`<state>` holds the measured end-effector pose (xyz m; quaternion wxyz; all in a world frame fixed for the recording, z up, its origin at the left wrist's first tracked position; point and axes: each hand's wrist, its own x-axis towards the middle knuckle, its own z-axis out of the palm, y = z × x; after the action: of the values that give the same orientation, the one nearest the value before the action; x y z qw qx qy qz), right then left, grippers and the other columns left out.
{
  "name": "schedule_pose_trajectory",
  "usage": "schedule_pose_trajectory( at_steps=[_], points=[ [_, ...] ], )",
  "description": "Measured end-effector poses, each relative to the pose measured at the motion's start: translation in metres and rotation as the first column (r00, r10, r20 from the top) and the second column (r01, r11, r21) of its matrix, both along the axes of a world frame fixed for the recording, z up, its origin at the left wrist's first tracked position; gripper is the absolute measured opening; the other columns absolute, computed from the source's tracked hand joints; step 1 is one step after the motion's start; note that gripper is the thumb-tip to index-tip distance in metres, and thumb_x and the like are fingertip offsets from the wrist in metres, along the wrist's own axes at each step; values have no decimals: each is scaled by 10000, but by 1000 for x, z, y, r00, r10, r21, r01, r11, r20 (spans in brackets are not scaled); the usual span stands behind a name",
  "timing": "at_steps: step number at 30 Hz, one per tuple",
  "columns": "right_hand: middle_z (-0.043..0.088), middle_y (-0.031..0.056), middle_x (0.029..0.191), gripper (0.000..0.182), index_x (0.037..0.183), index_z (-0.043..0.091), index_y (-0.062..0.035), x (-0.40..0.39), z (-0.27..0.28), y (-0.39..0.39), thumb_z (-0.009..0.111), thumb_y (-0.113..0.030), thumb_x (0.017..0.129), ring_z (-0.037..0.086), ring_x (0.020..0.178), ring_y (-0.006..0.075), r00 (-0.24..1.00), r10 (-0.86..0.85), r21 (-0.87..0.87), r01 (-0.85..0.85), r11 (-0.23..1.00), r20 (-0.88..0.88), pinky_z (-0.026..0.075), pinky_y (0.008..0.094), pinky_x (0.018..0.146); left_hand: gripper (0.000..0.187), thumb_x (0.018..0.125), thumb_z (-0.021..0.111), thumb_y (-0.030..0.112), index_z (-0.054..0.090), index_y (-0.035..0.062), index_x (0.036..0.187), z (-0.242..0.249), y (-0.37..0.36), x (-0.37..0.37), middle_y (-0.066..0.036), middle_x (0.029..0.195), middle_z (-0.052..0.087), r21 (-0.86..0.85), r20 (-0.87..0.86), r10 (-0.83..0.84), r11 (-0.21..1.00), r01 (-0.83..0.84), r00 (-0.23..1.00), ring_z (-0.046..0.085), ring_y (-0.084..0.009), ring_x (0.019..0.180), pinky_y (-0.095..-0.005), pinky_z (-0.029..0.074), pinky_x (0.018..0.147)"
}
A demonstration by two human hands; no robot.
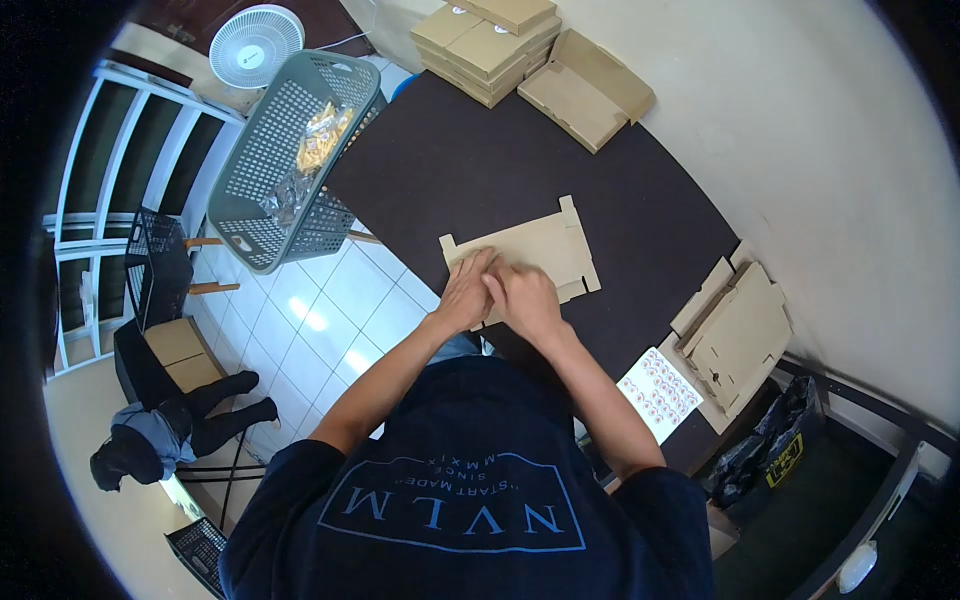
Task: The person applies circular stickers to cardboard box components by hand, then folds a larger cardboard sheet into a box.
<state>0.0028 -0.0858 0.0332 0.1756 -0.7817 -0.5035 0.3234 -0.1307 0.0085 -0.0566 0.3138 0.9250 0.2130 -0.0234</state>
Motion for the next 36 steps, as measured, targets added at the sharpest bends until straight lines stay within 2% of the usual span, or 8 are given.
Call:
schedule_pose_trajectory(
  at_steps=[3, 6, 10, 15, 21, 26, 30, 36],
  points=[
    [591, 256, 1323, 512, 1320, 566, 28, -1, -60, 25, 510, -364, 995, 503, 1317, 386, 975, 48, 408, -136, 903, 218, 306, 528, 1151, 631, 911, 570, 200, 383, -14, 1473, -1, -10, -2, -202, 1567, 297, 198, 85, 36, 979, -52, 996, 205, -365, 1487, -493, 265, 1148],
    [412, 241, 1516, 639, 1456, 424, 26, -5, -87, 34, 434, -436, 1015, 296, 1471, 355, 982, 127, 224, -157, 962, 140, 179, 527, 1207, 642, 920, 547, 234, 369, -8, 1487, -4, -17, -4, -203, 1583, 278, 214, 94, 72, 973, -91, 993, 203, -357, 1491, -489, 232, 1167],
    [390, 228, 1535, 677, 1471, 390, 44, 5, -97, 22, 399, -461, 1020, 289, 1477, 340, 968, 140, 257, -193, 947, 210, 148, 511, 1219, 632, 949, 531, 285, 371, 13, 1498, -3, -19, -4, -201, 1596, 258, 357, -124, 12, 934, 33, 992, 207, -371, 1486, -490, 213, 1180],
    [348, 186, 1573, 693, 1504, 331, 35, 54, -104, 0, 365, -468, 1029, 266, 1491, 314, 875, 106, 104, -174, 979, 472, 113, 508, 1228, 609, 973, 545, 318, 392, 46, 1496, 0, -21, -1, -196, 1597, 265, 313, -75, 50, 950, -24, 996, 248, -372, 1468, -484, 237, 1173],
    [361, 224, 1552, 657, 1487, 377, 19, 88, -89, -20, 411, -446, 1024, 291, 1475, 336, 871, 90, 112, -163, 980, 483, 168, 511, 1217, 619, 947, 599, 372, 444, 58, 1457, 8, -17, 4, -202, 1570, 299, 236, -12, 78, 969, -73, 997, 269, -379, 1447, -505, 250, 1157],
    [550, 249, 1379, 449, 1352, 505, 5, 100, -53, -24, 564, -134, 930, 470, 1338, 397, 947, -293, 274, 248, 929, 136, 386, 479, 1113, 752, 838, 720, 446, 452, 128, 1465, 29, 10, 9, -207, 1540, 325, 9, 19, 206, 979, -206, 978, 255, -395, 1444, -537, 267, 1125],
    [659, 226, 1217, 522, 1295, 546, -36, 121, -83, -52, 414, 128, 817, 653, 1095, 390, 919, -355, 314, 393, 864, -173, 517, 420, 962, 877, 778, 798, 364, 361, 163, 1512, 54, 24, -7, -202, 1466, 379, 49, -51, 0, 999, 2, 999, 308, -394, 1402, -543, 309, 1071],
    [709, 166, 1077, 444, 1254, 588, -45, 125, -83, -61, 522, 84, 835, 694, 924, 298, 855, -428, 217, 496, 841, -295, 543, 380, 876, 700, 873, 727, 274, 400, 167, 1483, 31, 60, -5, -171, 1351, 525, -155, 5, 112, 982, -109, 994, 470, -342, 1276, -535, 344, 1033]
  ],
)
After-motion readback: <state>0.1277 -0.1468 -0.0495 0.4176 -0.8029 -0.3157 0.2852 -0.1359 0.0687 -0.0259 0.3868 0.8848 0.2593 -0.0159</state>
